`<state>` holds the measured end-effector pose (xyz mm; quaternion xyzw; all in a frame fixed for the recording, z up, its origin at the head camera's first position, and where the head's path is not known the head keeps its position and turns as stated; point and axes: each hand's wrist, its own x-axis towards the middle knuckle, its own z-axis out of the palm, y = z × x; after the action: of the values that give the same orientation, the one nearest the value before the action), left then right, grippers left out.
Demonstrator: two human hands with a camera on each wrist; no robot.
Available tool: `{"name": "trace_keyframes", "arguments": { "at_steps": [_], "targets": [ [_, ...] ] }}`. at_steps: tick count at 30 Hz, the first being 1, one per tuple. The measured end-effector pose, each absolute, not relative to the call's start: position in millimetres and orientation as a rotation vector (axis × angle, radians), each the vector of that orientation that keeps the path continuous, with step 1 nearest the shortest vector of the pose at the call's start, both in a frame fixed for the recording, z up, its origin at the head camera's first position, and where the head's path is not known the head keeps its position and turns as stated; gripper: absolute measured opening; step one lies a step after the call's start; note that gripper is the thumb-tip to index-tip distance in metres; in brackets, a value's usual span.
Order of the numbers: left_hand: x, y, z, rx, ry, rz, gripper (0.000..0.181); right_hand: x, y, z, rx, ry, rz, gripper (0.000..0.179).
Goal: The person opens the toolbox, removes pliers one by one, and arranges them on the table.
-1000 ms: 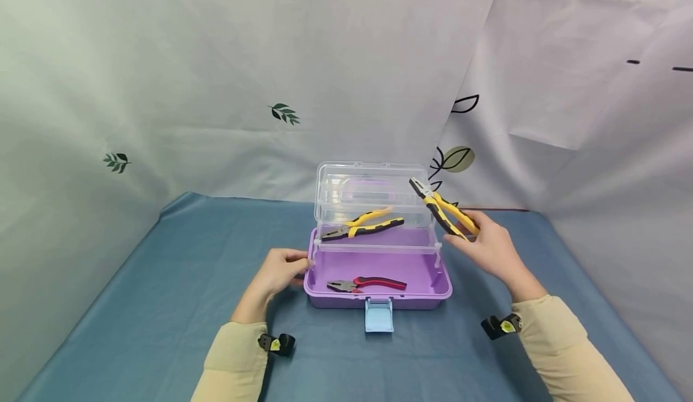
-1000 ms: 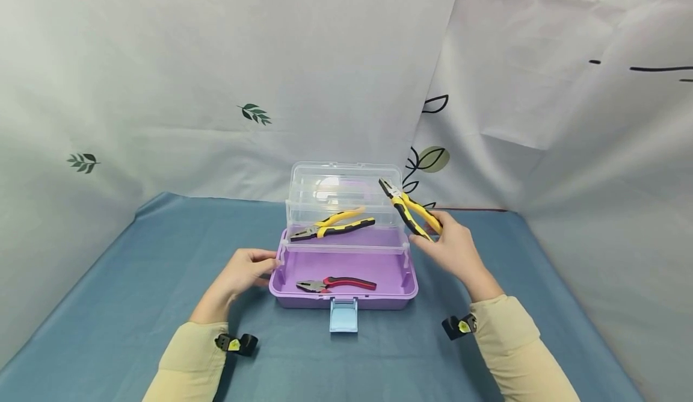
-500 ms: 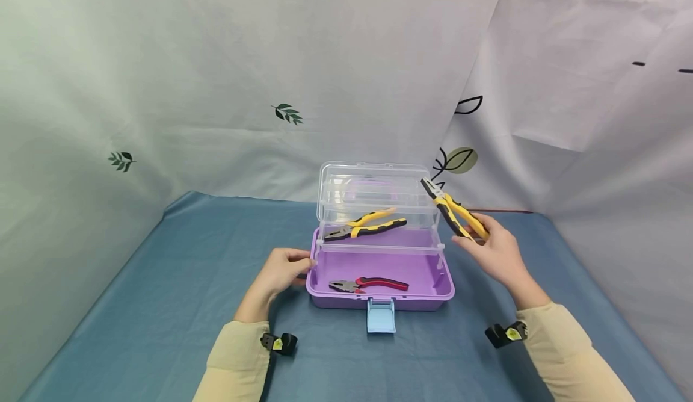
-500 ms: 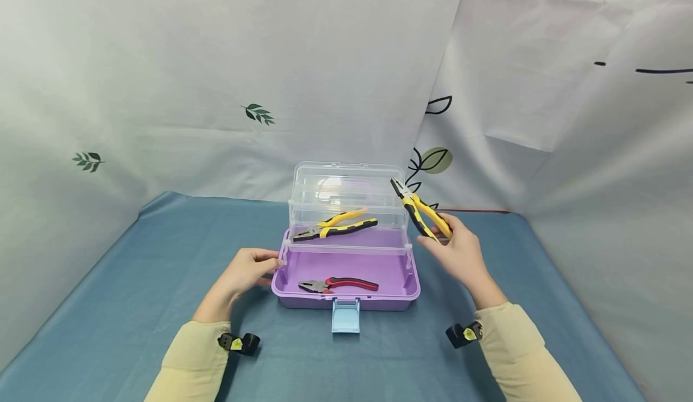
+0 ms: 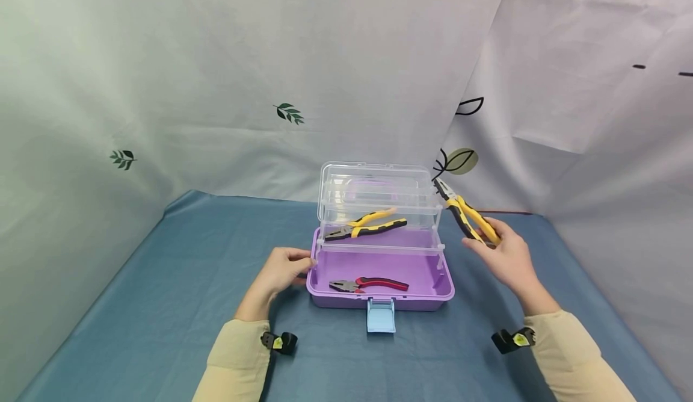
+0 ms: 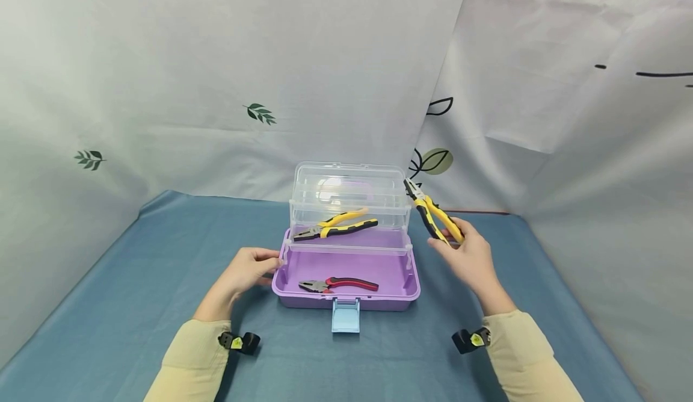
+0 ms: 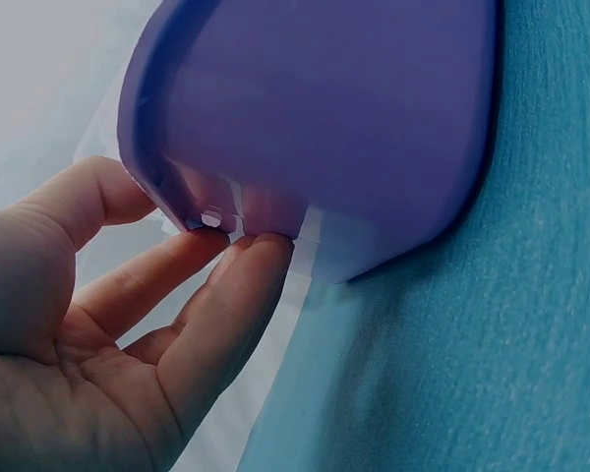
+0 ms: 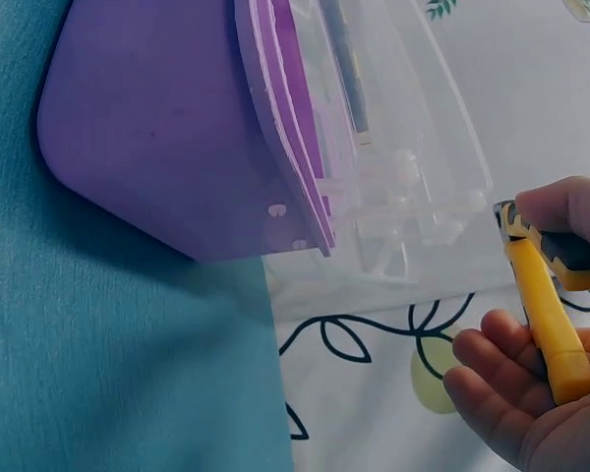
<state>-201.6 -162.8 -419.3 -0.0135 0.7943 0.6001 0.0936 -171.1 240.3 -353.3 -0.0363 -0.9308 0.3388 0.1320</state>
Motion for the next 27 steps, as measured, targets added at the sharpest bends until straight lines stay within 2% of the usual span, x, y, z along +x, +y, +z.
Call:
{"name": "trace_keyframes", "arguments": {
  "at_steps": [27],
  "targets": [
    [-201, -162, -419, -0.048, 2.37, 1.771, 0.031, -165, 260, -375, -0.206, -2.683, 0.961, 0.069]
  ]
}}
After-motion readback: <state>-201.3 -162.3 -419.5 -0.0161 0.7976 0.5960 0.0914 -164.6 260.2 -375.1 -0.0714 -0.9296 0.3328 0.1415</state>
